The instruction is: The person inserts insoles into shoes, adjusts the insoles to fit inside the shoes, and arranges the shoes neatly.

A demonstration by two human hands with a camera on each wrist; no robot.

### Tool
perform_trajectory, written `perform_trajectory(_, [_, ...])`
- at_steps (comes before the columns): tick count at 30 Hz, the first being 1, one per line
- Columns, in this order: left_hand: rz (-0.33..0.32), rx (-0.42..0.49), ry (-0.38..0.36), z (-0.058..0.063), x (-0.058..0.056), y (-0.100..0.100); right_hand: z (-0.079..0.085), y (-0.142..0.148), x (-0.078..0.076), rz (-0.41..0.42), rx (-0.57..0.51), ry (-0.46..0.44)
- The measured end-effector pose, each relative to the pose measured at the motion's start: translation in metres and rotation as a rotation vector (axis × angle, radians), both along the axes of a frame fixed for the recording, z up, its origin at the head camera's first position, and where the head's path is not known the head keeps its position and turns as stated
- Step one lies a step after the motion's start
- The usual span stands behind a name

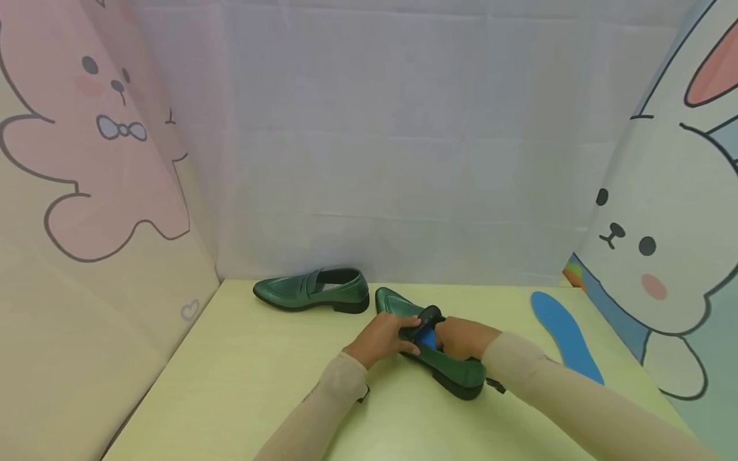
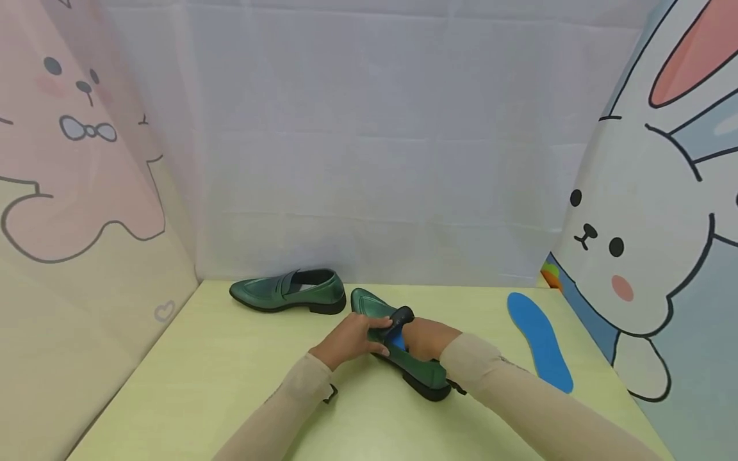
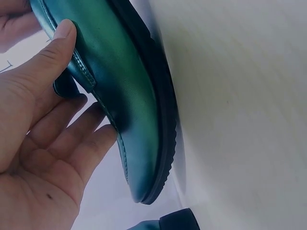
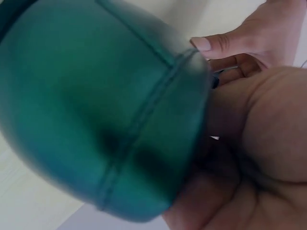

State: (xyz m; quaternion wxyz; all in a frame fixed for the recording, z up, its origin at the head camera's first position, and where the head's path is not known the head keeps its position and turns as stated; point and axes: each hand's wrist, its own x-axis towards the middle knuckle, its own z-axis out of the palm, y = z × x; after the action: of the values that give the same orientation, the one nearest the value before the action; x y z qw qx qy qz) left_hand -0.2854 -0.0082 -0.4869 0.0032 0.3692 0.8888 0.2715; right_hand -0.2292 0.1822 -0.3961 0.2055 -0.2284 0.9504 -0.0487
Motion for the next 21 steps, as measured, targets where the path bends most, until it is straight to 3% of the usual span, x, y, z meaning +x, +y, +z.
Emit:
perform_trajectory(10, [0.008, -0.006, 0.014, -0.0013, 0.0003, -0.0003, 0.0059, -0.008, -0.0052, 0.029, 0.098, -0.025])
perform_trajectory(21, [0.008, 0.013, 0.011, -0.0014, 0.0016, -0.0004, -0.002, -0.0024, -0.0105, -0.106, 0.127, -0.116])
